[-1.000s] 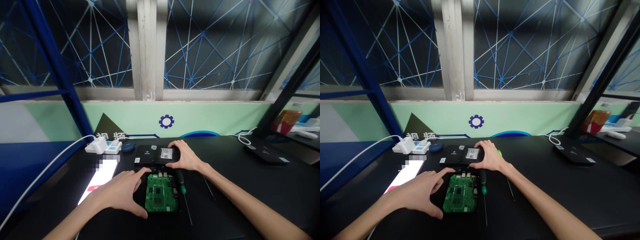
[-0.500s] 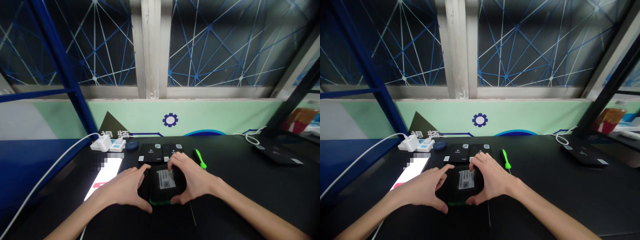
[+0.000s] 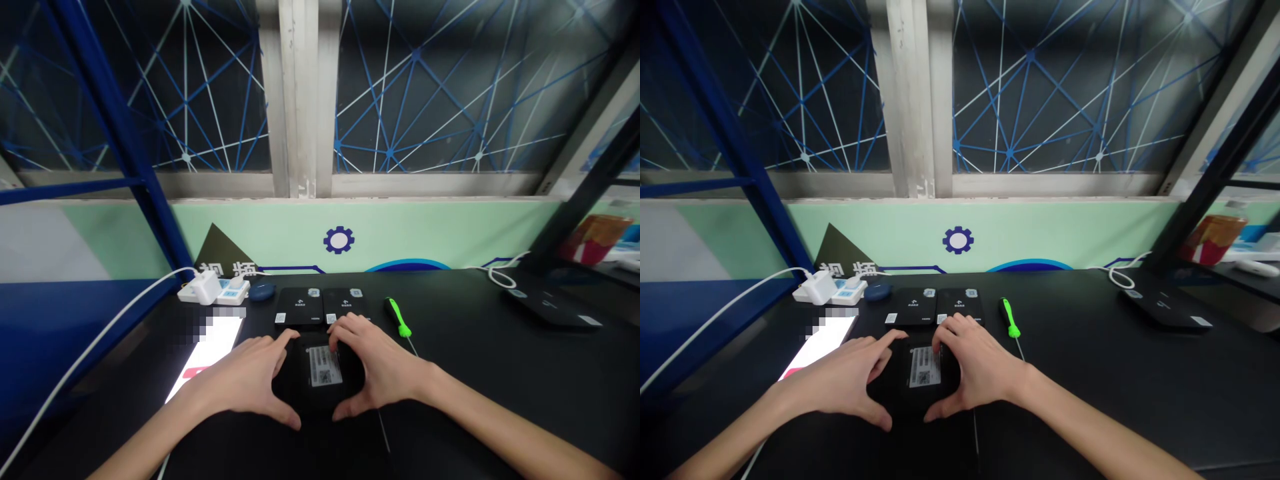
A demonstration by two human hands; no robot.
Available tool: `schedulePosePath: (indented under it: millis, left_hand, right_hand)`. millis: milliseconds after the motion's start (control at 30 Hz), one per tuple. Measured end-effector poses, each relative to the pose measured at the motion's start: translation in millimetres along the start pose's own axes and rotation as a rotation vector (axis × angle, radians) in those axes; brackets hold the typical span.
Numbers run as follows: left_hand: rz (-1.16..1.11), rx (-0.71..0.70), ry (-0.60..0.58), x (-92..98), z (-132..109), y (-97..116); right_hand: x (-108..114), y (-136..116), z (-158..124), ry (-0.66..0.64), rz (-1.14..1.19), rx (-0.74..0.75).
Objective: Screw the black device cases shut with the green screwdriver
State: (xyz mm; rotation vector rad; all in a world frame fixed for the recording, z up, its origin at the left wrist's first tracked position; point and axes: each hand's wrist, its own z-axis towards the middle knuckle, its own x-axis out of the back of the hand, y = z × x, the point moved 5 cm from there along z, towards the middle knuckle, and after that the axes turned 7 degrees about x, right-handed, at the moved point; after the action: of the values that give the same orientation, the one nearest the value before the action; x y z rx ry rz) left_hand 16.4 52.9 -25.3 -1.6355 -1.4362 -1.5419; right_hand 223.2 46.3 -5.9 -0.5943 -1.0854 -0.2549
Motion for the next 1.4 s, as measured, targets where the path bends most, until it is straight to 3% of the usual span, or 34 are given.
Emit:
schedulePosePath:
  millis: [700, 900, 1400]
  left_hand:
    - [-0.022, -0.017, 0.014, 4.8, -2.7, 8.1]
    - [-0.026, -0.059, -0.031, -0.1, -2.6, 7.5]
    - [0.064, 0.038, 0.043, -7.9, -5.0, 1.8]
  right_hand:
    - [5.4, -0.5, -1.8, -0.052, -0.018, 0.019]
    - [5.3, -0.8, -2.0, -0.052, -0.018, 0.003]
    - [11.3, -4.4, -1.4, -0.116, -0.043, 0.067]
